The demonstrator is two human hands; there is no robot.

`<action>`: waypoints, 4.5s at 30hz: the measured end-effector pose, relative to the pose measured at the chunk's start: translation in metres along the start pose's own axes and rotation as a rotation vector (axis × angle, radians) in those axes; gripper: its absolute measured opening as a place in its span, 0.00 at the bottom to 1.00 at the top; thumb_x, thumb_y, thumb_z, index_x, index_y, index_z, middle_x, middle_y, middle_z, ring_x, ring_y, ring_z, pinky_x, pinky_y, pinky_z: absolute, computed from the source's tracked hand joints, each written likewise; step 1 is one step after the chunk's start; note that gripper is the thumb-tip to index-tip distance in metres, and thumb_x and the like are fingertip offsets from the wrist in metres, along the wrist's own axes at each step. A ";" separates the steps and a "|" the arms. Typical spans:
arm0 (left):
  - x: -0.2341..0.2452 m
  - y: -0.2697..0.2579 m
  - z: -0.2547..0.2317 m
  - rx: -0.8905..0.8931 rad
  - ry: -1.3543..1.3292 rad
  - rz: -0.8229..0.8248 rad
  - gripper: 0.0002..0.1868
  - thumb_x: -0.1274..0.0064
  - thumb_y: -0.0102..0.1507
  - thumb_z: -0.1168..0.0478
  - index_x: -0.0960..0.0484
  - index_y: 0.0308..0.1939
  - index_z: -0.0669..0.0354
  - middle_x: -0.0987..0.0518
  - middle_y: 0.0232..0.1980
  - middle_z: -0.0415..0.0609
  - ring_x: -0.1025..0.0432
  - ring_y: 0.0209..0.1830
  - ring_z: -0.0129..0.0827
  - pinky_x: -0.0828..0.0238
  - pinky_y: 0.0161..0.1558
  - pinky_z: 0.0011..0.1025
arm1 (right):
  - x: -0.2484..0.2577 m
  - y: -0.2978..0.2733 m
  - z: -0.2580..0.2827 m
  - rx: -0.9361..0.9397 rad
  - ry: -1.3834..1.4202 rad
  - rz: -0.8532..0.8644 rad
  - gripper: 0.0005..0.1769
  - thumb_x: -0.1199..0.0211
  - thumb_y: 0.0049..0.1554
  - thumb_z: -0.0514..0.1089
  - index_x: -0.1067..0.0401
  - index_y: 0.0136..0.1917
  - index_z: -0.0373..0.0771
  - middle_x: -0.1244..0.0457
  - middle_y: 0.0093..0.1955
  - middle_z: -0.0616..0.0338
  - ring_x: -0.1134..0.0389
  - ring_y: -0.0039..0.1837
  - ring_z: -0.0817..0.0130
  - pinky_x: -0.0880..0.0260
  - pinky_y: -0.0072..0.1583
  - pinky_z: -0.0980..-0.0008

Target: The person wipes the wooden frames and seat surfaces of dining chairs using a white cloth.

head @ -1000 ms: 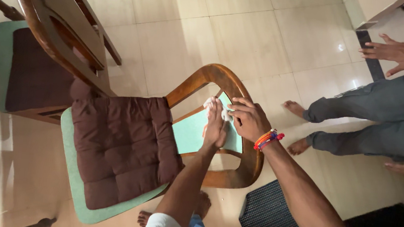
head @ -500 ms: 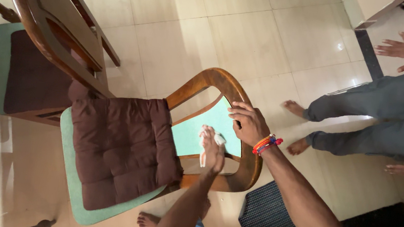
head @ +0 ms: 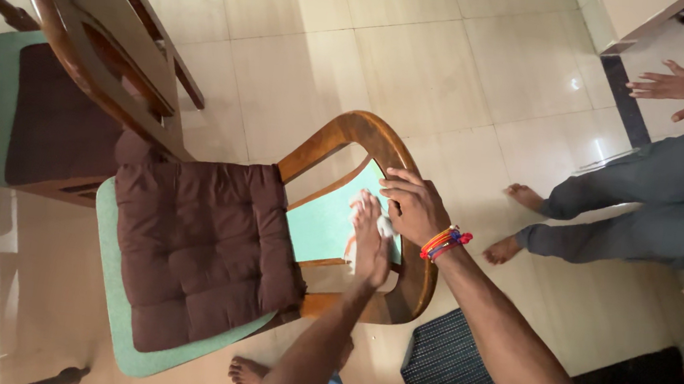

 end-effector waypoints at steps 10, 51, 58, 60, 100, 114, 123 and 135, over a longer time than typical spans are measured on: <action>0.032 0.040 0.076 -0.043 -0.012 -0.081 0.39 0.71 0.74 0.46 0.56 0.81 0.72 0.59 0.86 0.63 0.69 0.88 0.53 0.79 0.82 0.45 | 0.011 0.011 0.038 -0.003 -0.093 0.048 0.13 0.39 0.51 0.31 0.20 0.50 0.34 0.29 0.59 0.57 0.35 0.71 0.62 0.34 0.68 0.62; 0.018 -0.064 0.023 0.034 0.012 -0.001 0.38 0.70 0.73 0.47 0.52 0.82 0.68 0.62 0.87 0.61 0.72 0.87 0.56 0.85 0.79 0.50 | 0.005 0.008 0.038 -0.002 -0.292 0.241 0.10 0.39 0.52 0.41 0.17 0.43 0.46 0.28 0.57 0.72 0.41 0.74 0.70 0.36 0.61 0.58; 0.026 0.000 0.036 0.033 0.009 -0.024 0.39 0.66 0.72 0.46 0.52 0.82 0.66 0.61 0.87 0.61 0.69 0.87 0.54 0.78 0.81 0.49 | 0.007 0.005 0.042 -0.018 -0.288 0.229 0.11 0.38 0.52 0.43 0.16 0.45 0.47 0.29 0.58 0.72 0.42 0.74 0.71 0.38 0.61 0.57; 0.031 0.013 0.032 0.002 0.023 -0.012 0.39 0.67 0.72 0.47 0.52 0.82 0.66 0.60 0.87 0.62 0.68 0.88 0.54 0.77 0.81 0.49 | 0.006 0.007 0.040 -0.042 -0.291 0.245 0.10 0.37 0.52 0.43 0.16 0.43 0.48 0.28 0.57 0.74 0.43 0.74 0.71 0.38 0.62 0.58; 0.014 -0.054 0.050 0.137 0.000 -0.022 0.45 0.79 0.71 0.35 0.51 0.80 0.68 0.51 0.84 0.63 0.62 0.87 0.55 0.74 0.82 0.47 | 0.002 0.005 0.052 -0.096 -0.206 0.180 0.08 0.37 0.52 0.40 0.17 0.40 0.43 0.28 0.57 0.71 0.40 0.73 0.70 0.38 0.64 0.58; 0.066 -0.066 0.232 0.229 -0.070 -0.167 0.39 0.70 0.73 0.50 0.61 0.80 0.72 0.55 0.84 0.63 0.60 0.85 0.53 0.67 0.80 0.42 | 0.002 0.009 0.062 -0.091 -0.263 0.190 0.09 0.38 0.52 0.39 0.17 0.38 0.43 0.28 0.57 0.70 0.39 0.72 0.70 0.37 0.62 0.57; 0.071 0.019 0.078 0.000 0.016 -0.061 0.38 0.68 0.73 0.50 0.55 0.81 0.68 0.60 0.86 0.61 0.69 0.87 0.51 0.79 0.81 0.44 | 0.000 0.014 0.080 -0.071 -0.244 0.159 0.09 0.38 0.54 0.41 0.17 0.41 0.41 0.27 0.56 0.67 0.39 0.72 0.69 0.38 0.63 0.58; 0.097 0.028 -0.003 -0.200 -0.058 -0.044 0.35 0.68 0.75 0.53 0.53 0.81 0.70 0.55 0.86 0.63 0.64 0.88 0.52 0.72 0.84 0.45 | -0.004 0.016 0.100 -0.030 -0.262 0.118 0.11 0.39 0.54 0.41 0.18 0.46 0.40 0.29 0.58 0.64 0.39 0.73 0.68 0.38 0.64 0.57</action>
Point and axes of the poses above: each hand's wrist, its own y-axis towards the middle knuckle, its own x-axis out of the back of the hand, z = x × y, the point moved 9 cm from there along y, towards the middle knuckle
